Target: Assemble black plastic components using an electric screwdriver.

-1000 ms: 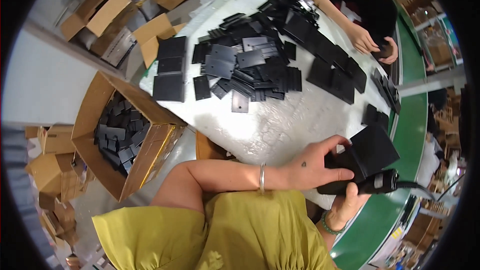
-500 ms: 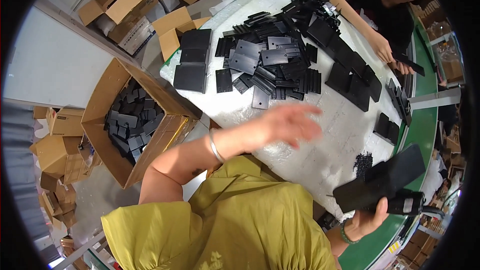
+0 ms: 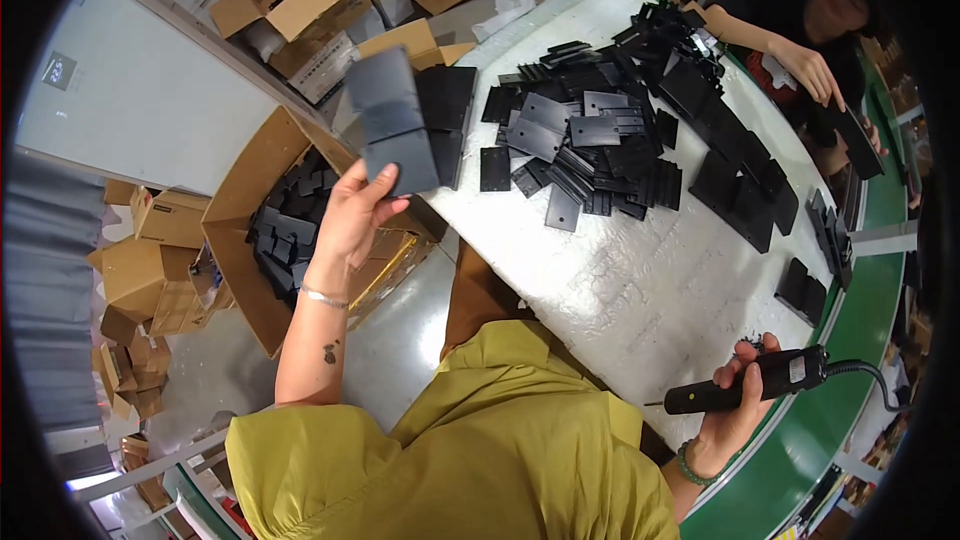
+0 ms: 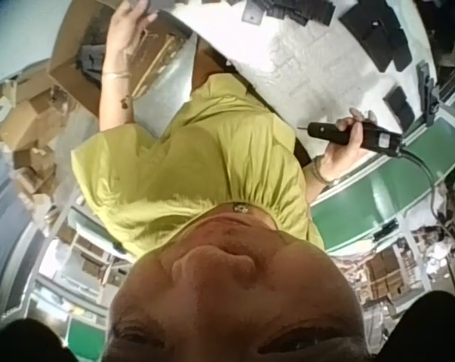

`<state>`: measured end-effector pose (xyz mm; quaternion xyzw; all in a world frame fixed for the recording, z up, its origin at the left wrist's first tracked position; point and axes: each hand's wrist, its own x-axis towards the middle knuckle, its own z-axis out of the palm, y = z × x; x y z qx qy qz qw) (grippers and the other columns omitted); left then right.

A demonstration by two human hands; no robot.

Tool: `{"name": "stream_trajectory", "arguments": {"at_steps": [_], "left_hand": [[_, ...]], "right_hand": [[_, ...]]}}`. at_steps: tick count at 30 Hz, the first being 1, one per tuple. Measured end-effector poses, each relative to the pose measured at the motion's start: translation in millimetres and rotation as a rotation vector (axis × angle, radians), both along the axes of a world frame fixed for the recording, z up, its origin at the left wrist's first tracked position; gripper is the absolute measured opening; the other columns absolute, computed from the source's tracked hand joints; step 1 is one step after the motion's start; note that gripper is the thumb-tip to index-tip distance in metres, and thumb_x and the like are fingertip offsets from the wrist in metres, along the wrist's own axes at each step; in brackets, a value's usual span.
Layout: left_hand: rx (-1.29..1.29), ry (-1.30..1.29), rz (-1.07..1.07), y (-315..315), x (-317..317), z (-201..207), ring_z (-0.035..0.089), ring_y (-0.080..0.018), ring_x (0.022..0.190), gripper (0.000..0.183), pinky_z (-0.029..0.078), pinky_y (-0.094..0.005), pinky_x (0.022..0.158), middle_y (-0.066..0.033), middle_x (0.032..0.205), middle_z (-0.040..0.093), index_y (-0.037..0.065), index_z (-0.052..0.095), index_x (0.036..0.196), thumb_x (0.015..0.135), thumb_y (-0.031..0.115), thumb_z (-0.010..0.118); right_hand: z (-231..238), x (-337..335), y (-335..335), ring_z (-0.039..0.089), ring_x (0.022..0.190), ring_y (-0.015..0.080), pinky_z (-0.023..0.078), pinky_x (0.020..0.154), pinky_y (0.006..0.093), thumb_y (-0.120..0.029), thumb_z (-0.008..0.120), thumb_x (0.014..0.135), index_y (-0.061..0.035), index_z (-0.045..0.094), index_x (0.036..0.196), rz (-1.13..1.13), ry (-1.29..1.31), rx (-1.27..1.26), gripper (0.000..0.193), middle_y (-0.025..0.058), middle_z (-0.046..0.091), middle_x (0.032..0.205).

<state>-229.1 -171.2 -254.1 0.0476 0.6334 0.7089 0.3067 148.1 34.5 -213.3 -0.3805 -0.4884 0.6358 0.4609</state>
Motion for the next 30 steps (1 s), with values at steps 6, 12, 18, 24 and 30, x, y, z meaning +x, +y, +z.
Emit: {"name": "stream_trajectory", "arguments": {"at_steps": [6, 12, 18, 24, 30], "left_hand": [[-0.144, -0.122, -0.133, 5, -22, -13, 0.060, -0.0069, 0.073, 0.016, 0.052, -0.0193, 0.061, 0.0003, 0.089, 0.064, 0.008, 0.064, 0.098, 0.085, 0.018, 0.064], [0.224, -0.018, 0.261, -42, -44, -52, 0.056, -0.0102, 0.075, 0.014, 0.049, -0.0244, 0.062, 0.0004, 0.088, 0.061, 0.009, 0.060, 0.091, 0.082, 0.017, 0.067], [0.564, -0.338, 0.371, -79, -85, -41, 0.048, -0.0361, 0.113, 0.042, 0.044, -0.0499, 0.096, -0.0170, 0.122, 0.052, -0.002, 0.048, 0.117, 0.087, 0.025, 0.061], [0.340, 0.067, -0.186, 38, -29, 18, 0.058, -0.0125, 0.087, 0.036, 0.050, -0.0230, 0.070, -0.0100, 0.111, 0.060, 0.003, 0.051, 0.120, 0.091, 0.025, 0.050], [0.266, 0.682, -1.210, 262, 177, 51, 0.058, -0.0113, 0.093, 0.030, 0.047, -0.0233, 0.072, -0.0028, 0.106, 0.061, 0.005, 0.058, 0.114, 0.087, 0.018, 0.059]], "right_hand": [[1, -9, -2, 0.046, 0.060, 0.0092, 0.038, 0.058, 0.0228, -0.012, 0.059, 0.083, -0.0007, 0.038, 0.126, 0.017, 0.088, 0.008, 0.049, 0.0090, 0.059, 0.094], [-5, 14, 7, 0.045, 0.065, 0.0078, 0.038, 0.058, 0.0211, -0.009, 0.058, 0.084, -0.0041, 0.041, 0.125, 0.018, 0.101, 0.028, 0.045, 0.0071, 0.056, 0.095], [-4, 39, 9, 0.045, 0.066, 0.0069, 0.039, 0.056, 0.0184, -0.007, 0.059, 0.083, -0.0013, 0.041, 0.124, -0.165, 0.045, 0.053, 0.045, 0.0065, 0.055, 0.093], [20, 16, -1, 0.051, 0.062, 0.0096, 0.042, 0.058, 0.0236, -0.003, 0.060, 0.074, -0.0021, 0.047, 0.114, -0.091, 0.015, -0.034, 0.042, 0.0089, 0.062, 0.083], [21, 57, -26, 0.053, 0.060, 0.0086, 0.042, 0.056, 0.0207, 0.000, 0.063, 0.073, -0.0006, 0.049, 0.113, -0.241, 0.086, 0.010, 0.042, 0.0097, 0.063, 0.079]]}}
